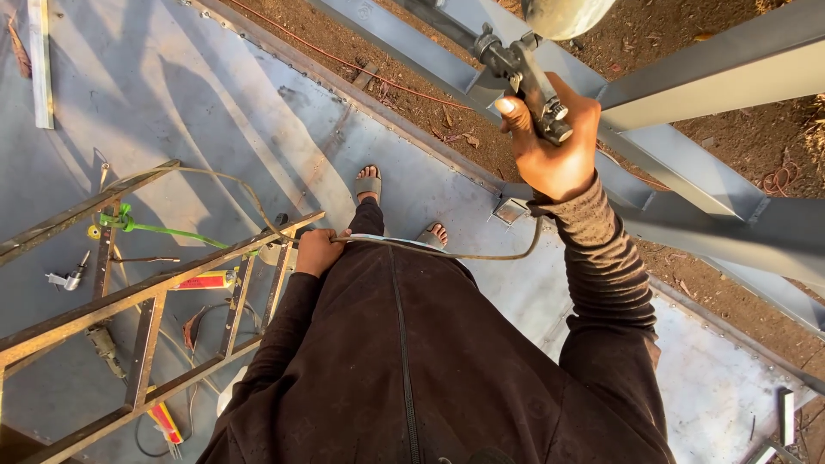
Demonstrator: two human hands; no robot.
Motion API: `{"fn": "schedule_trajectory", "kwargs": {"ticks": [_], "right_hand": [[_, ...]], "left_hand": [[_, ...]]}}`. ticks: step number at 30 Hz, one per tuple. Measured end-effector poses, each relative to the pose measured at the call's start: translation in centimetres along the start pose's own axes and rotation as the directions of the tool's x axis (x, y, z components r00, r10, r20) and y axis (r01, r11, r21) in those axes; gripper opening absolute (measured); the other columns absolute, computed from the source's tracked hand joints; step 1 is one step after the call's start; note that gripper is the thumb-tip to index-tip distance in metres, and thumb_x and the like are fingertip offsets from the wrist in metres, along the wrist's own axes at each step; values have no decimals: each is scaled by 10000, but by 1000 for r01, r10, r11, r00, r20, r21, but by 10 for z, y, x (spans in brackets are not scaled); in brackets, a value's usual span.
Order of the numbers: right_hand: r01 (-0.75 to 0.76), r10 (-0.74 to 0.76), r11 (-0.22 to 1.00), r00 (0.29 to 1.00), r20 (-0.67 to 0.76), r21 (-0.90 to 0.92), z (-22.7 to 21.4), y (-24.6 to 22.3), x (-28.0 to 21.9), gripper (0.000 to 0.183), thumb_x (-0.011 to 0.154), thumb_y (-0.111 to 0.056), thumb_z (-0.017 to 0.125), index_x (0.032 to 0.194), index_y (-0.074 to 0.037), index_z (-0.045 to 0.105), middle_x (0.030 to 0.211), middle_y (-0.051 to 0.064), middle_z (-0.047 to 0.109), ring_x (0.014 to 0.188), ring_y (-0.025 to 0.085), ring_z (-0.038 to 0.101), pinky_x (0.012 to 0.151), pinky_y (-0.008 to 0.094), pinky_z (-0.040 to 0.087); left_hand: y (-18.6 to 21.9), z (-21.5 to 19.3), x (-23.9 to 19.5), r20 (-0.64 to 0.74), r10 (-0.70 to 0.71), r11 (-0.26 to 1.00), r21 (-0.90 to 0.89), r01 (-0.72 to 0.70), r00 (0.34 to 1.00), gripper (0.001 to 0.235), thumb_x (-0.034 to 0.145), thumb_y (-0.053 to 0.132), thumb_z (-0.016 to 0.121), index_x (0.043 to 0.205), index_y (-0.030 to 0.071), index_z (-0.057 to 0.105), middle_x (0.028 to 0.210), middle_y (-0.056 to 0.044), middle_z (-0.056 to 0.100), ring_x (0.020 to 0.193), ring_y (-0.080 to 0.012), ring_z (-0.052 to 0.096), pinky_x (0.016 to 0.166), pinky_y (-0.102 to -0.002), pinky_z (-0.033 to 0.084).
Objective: Spraying a protective coating or paint onto a metal frame structure using a pneumatic spray gun.
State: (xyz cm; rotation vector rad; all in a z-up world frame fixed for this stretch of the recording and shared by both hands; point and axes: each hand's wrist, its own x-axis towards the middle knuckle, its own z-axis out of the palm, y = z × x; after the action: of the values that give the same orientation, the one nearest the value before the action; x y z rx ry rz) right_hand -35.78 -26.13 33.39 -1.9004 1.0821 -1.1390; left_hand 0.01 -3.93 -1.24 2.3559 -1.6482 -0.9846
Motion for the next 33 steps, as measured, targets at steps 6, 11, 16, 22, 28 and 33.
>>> {"fn": "schedule_trajectory", "kwargs": {"ticks": [6, 11, 16, 22, 28, 33], "right_hand": [[161, -160, 987, 984, -79, 0, -7, -34, 26, 452, 1110, -315, 640, 931, 98, 607, 753, 139, 603, 655, 215, 583, 595, 351, 416], [345, -348, 937, 927, -137, -46, -22, -78, 50, 434, 1144, -259, 638, 918, 110, 613, 845, 186, 606, 721, 274, 622, 683, 405, 474], [421, -435, 900, 866, -246, -112, -24, -95, 71, 446, 1153, -292, 615, 963, 108, 565, 808, 213, 659, 728, 294, 701, 650, 377, 487], [351, -341, 936, 917, -205, 11, -22, -60, 65, 405, 1136, -247, 652, 1076, 137, 541, 769, 153, 525, 638, 241, 614, 562, 357, 465], [208, -209, 978, 977, -45, -21, -17, -22, 28, 441, 1113, -253, 636, 1321, 125, 551, 876, 162, 658, 649, 225, 674, 541, 350, 531], [112, -113, 989, 994, -6, -92, -13, -22, 19, 350, 1088, -228, 684, 1232, 89, 657, 681, 63, 612, 587, 155, 586, 550, 321, 451]], "left_hand": [[-1, 2, 9, 7, 10, 1000, 9, -10, 1000, 698, 954, 571, 667, 510, 90, 424, 490, -131, 473, 518, -319, 504, 557, -450, 350], [-1, 6, 16, -25, 32, 999, -23, -33, 999, 680, 940, 557, 678, 521, 53, 495, 535, -172, 544, 563, -352, 571, 565, -476, 395], [-1, 8, 22, -64, 61, 997, -42, -63, 996, 678, 935, 537, 684, 506, 61, 463, 492, -162, 491, 511, -315, 508, 540, -466, 358], [5, -2, 21, -28, 4, 997, -80, -6, 1000, 684, 928, 547, 693, 512, 43, 491, 515, -180, 530, 543, -334, 548, 578, -454, 378], [-5, 6, 22, 19, 6, 1000, 12, -7, 1000, 648, 931, 557, 659, 556, 33, 600, 627, -184, 609, 663, -374, 612, 647, -476, 437], [0, 6, 24, 31, 25, 1000, 18, -26, 999, 654, 923, 556, 663, 542, 33, 570, 594, -191, 599, 645, -373, 603, 634, -466, 438]]}}
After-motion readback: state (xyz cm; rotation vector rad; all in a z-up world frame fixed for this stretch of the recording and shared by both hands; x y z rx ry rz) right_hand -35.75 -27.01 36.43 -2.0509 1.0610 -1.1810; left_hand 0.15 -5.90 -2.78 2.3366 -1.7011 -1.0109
